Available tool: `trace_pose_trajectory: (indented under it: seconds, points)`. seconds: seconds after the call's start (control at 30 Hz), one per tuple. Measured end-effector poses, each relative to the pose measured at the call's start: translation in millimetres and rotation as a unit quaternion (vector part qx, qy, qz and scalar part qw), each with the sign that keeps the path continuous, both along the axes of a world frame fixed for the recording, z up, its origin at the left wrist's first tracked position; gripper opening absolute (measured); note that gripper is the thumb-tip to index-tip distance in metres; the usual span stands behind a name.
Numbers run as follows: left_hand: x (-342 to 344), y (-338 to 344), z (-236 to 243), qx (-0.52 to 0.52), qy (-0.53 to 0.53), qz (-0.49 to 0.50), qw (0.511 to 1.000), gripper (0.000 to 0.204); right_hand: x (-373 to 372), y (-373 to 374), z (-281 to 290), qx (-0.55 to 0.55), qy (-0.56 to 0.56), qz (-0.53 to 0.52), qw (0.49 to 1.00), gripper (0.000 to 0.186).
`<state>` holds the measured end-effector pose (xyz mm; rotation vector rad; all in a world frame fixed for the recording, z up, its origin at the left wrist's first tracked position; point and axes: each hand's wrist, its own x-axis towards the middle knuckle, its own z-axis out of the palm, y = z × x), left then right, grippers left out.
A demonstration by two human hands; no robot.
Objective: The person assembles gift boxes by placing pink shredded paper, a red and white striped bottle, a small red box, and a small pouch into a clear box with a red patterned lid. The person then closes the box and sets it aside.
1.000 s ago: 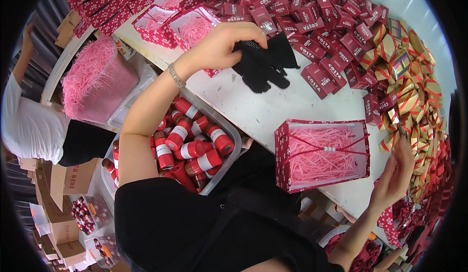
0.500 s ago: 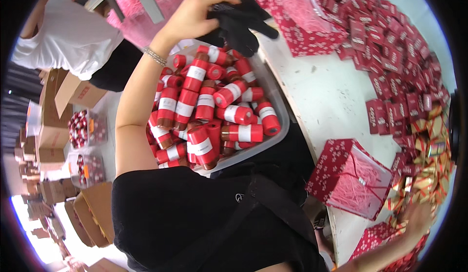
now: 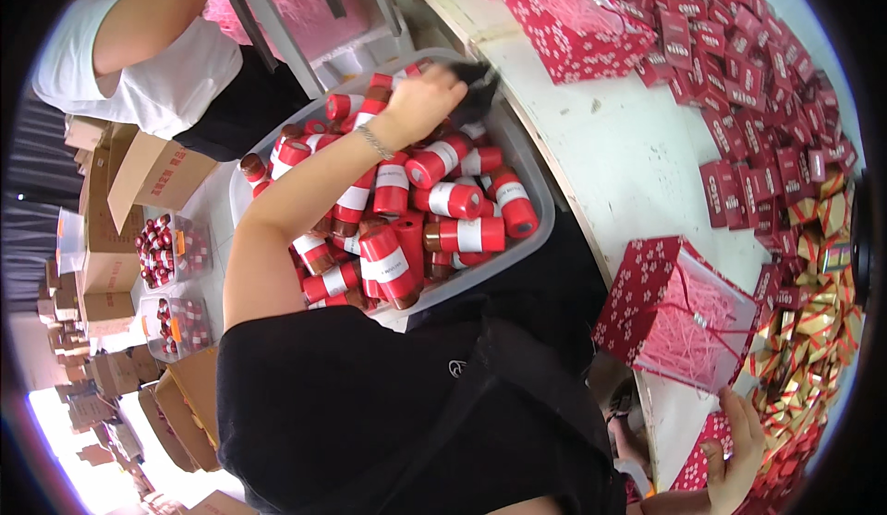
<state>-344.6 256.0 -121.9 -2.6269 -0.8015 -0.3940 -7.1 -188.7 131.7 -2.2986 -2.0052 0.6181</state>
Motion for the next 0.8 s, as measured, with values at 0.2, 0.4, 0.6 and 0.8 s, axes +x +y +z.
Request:
trace_pose_trajectory:
  seconds: [0.2,0.4,0.6,0.8]
  points:
    - [19,37,-60,-0.328,0.175,-0.014,0.928,0.040,14,-41,-17,0.026,0.028,-0.087,0.996,0.071]
    - [60,70,-8,-0.441,0.220,-0.152,0.857,0.045,54,-66,-61,0.213,0.031,-0.263,0.940,0.040]
    - [81,8,62,-0.378,0.259,0.128,0.880,0.032,89,-47,-137,0.308,0.186,-0.290,0.887,0.055]
    - [62,-40,43,-0.283,0.224,-0.019,0.933,0.033,78,-22,-172,0.333,0.288,-0.366,0.820,0.072]
